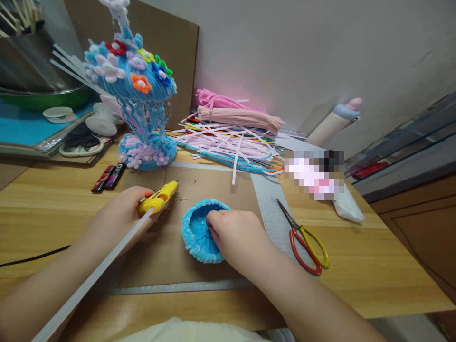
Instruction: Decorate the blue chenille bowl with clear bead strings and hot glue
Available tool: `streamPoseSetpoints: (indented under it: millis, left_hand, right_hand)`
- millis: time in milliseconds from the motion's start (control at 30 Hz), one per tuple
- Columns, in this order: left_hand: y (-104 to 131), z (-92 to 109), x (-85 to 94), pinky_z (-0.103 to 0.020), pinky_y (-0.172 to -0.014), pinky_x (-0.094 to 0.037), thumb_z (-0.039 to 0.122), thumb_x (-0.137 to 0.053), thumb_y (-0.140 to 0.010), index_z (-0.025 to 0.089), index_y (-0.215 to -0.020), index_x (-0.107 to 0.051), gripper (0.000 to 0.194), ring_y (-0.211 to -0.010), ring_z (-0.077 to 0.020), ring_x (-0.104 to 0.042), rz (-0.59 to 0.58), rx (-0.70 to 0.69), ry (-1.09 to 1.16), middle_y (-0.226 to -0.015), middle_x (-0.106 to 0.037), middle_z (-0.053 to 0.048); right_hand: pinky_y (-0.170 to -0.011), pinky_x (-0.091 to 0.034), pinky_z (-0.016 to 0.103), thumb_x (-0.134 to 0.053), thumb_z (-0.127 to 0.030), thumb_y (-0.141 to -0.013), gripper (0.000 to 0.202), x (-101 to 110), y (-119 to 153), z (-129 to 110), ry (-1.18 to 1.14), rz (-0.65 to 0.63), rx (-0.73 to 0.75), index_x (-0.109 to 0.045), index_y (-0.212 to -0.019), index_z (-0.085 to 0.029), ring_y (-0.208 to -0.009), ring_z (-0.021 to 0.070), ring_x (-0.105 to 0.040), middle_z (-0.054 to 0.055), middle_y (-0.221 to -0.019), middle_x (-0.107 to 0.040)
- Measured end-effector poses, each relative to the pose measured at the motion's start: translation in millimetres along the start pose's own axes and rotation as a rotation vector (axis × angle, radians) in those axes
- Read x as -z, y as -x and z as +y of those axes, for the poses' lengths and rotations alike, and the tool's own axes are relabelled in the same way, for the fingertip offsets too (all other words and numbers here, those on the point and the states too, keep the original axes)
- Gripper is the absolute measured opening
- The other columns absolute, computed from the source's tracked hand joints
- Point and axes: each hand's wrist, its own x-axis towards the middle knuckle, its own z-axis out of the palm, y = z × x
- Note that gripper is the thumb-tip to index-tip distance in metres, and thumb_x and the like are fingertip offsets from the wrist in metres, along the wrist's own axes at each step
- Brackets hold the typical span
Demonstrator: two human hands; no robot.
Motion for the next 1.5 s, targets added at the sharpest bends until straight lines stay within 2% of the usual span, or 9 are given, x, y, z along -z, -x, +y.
streamPoseSetpoints:
  millis: [467,733,1167,1500]
  left_hand:
    - [-1.6,-0.4,-0.9,-0.031,-0.071,-0.042,0.037,-0.049,-0.077,0.023,-0.101,-0.055,0.028,-0.086,-0.0243,-0.061,-0.014,0.009,-0.002,-0.1,-0.064,-0.005]
    - [-0.3,-1.6,-2.0,-0.031,-0.072,-0.042,0.038,-0.049,-0.078,0.023,-0.1,-0.055,0.028,-0.087,-0.0244,-0.061,-0.015,-0.008,-0.006,-0.099,-0.063,-0.005]
    - [-0.4,-1.5,-3.4,-0.031,-0.068,-0.041,0.039,-0.05,-0.078,0.023,-0.1,-0.055,0.027,-0.086,-0.0239,-0.061,-0.019,-0.003,-0.005,-0.1,-0.064,-0.004]
    - [0.0,2.4,0.4,-0.03,-0.065,-0.04,0.037,-0.05,-0.078,0.025,-0.098,-0.056,0.024,-0.082,-0.0228,-0.06,-0.037,0.019,0.0,-0.095,-0.063,-0.003]
  right_hand:
    - [-0.053,-0.025,0.027,-0.049,-0.018,-0.087,0.017,-1.8,-0.5,0.1,0.033,-0.012,0.018,-0.06,-0.074,-0.02,-0.067,0.0156,-0.064,0.0,-0.075,-0.07]
    - [-0.054,-0.028,0.026,-0.047,-0.019,-0.089,0.016,-3.6,0.2,-0.5,-0.006,0.007,-0.001,-0.062,-0.082,-0.022,-0.069,0.0157,-0.065,0.0,-0.08,-0.071]
    - [-0.055,-0.027,0.026,-0.051,-0.015,-0.086,0.017,-0.7,0.1,-0.4,0.001,-0.026,0.037,-0.061,-0.072,-0.02,-0.067,0.0145,-0.063,0.0,-0.076,-0.069]
    - [-0.053,-0.024,0.028,-0.053,-0.013,-0.082,0.016,-4.3,0.1,-3.7,0.059,0.015,0.077,-0.059,-0.068,-0.019,-0.064,0.0143,-0.061,0.0,-0.073,-0.068]
